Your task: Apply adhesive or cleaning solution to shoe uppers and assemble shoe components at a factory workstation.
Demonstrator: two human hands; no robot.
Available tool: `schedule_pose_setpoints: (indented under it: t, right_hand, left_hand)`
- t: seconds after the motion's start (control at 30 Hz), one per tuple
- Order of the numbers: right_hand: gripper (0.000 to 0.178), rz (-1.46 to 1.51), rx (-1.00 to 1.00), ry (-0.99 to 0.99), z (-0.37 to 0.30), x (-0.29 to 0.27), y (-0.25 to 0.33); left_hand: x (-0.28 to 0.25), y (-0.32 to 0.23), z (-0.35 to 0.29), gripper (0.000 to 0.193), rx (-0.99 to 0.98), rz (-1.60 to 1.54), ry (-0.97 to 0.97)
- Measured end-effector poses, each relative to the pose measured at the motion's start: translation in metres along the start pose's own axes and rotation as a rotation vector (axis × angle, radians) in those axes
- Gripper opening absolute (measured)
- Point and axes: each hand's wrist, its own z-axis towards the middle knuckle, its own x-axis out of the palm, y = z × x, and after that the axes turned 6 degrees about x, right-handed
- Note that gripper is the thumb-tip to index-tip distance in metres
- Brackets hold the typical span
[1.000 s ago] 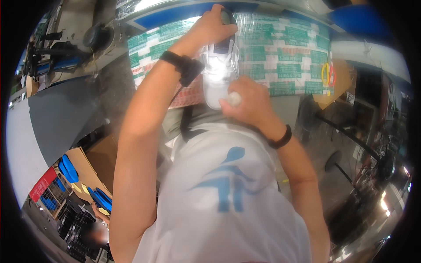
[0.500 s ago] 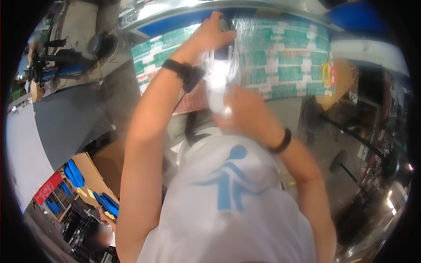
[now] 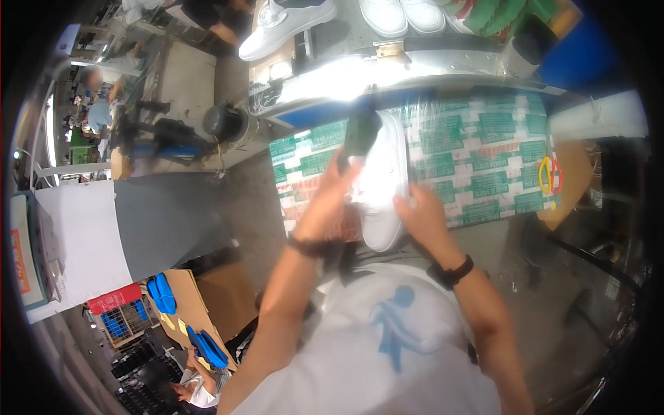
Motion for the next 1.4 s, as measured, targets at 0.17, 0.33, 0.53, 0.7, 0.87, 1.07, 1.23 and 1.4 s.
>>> schedule_pose_setpoints:
  t: [0.17, 0.33, 0.53, 0.7, 0.87, 1.07, 1.23, 1.4]
  right_hand:
    - [0.051, 0.064, -0.151, 0.107, 0.001, -0.002, 0.032]
    - [0.067, -0.216, -0.456, -0.100, 0.039, -0.011, -0.017]
    - [0.064, -0.295, -0.430, -0.184, 0.058, -0.024, -0.056]
    - [0.058, -0.269, -0.429, -0.205, 0.061, -0.019, -0.063]
    - [0.049, -0.254, -0.476, -0.233, 0.061, -0.027, -0.062]
    - [0.049, -0.169, -0.529, -0.231, 0.066, -0.026, -0.063]
    - [0.047, -0.186, -0.471, -0.254, 0.064, -0.025, -0.067]
    - [0.046, -0.181, -0.418, -0.176, 0.063, -0.031, -0.064]
  left_hand:
    - [0.013, -0.010, -0.017, 0.056, -0.023, -0.187, -0.198]
    - [-0.026, -0.061, 0.010, 0.070, 0.249, 0.355, -0.209]
    - [-0.078, -0.209, 0.138, 0.086, 0.639, 0.991, -0.058]
    - [-0.133, -0.228, 0.239, 0.097, 0.811, 1.234, -0.065]
    - [-0.028, -0.189, 0.228, 0.084, 1.142, 1.729, -0.365]
    - [0.099, -0.183, 0.359, 0.085, 0.605, 1.096, -0.132]
    - [0.141, -0.195, 0.408, 0.052, 0.216, 0.787, 0.184]
    - [0.129, -0.185, 0.459, 0.060, 0.302, 0.845, -0.018]
